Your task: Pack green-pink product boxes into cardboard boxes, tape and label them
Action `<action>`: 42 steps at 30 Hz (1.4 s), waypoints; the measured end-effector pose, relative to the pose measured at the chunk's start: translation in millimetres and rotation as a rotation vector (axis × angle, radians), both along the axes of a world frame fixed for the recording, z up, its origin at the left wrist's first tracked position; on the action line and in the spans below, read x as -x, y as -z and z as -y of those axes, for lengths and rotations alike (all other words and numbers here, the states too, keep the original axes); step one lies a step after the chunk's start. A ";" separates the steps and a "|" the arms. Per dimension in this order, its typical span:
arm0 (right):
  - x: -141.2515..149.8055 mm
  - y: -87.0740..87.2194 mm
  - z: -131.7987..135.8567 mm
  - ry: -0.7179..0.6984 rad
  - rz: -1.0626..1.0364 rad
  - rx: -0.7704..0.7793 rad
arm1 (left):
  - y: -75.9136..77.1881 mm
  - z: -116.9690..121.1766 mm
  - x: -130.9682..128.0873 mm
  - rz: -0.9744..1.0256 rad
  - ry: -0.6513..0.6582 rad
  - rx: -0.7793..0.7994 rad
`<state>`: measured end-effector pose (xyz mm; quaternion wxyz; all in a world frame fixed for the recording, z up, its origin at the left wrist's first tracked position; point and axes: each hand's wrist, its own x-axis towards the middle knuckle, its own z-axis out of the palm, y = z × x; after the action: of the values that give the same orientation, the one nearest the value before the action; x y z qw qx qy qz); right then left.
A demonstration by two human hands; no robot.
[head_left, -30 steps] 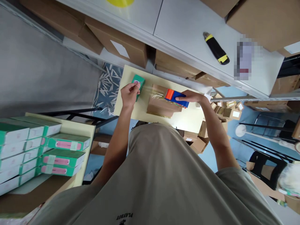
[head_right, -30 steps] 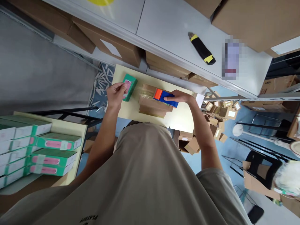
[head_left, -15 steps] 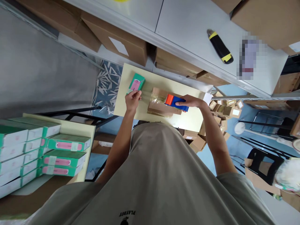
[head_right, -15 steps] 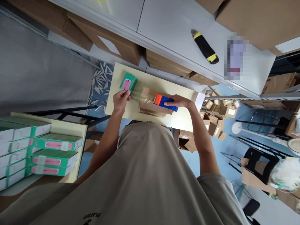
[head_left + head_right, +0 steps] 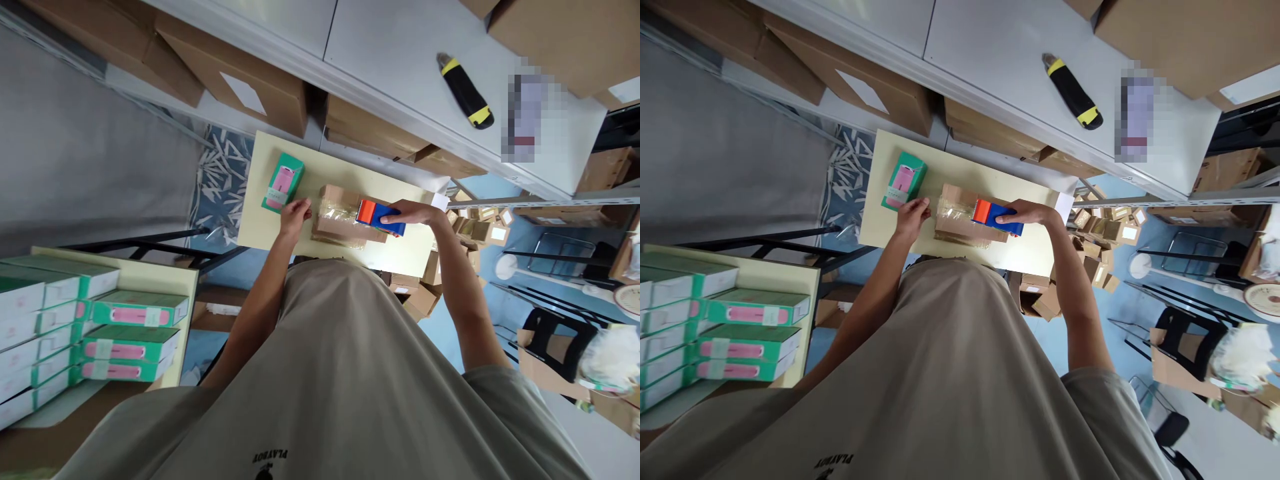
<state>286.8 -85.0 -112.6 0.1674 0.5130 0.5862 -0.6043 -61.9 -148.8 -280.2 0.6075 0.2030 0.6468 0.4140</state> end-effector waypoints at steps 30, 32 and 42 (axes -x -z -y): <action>7.4 -1.2 15.3 0.031 -0.054 -0.111 | -23.4 -18.5 -50.7 -0.595 0.549 -0.562; -10.9 -8.6 17.4 0.045 -0.050 -0.039 | -21.3 -18.0 -52.4 -0.609 0.555 -0.563; -163.8 -47.1 53.0 -0.015 0.261 0.017 | -15.3 -20.0 -50.7 -0.571 0.538 -0.551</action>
<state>450.6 -138.0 -65.4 0.2512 0.5817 0.5578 -0.5361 -11.2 -128.9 -264.9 0.4146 0.6223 0.5786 0.3258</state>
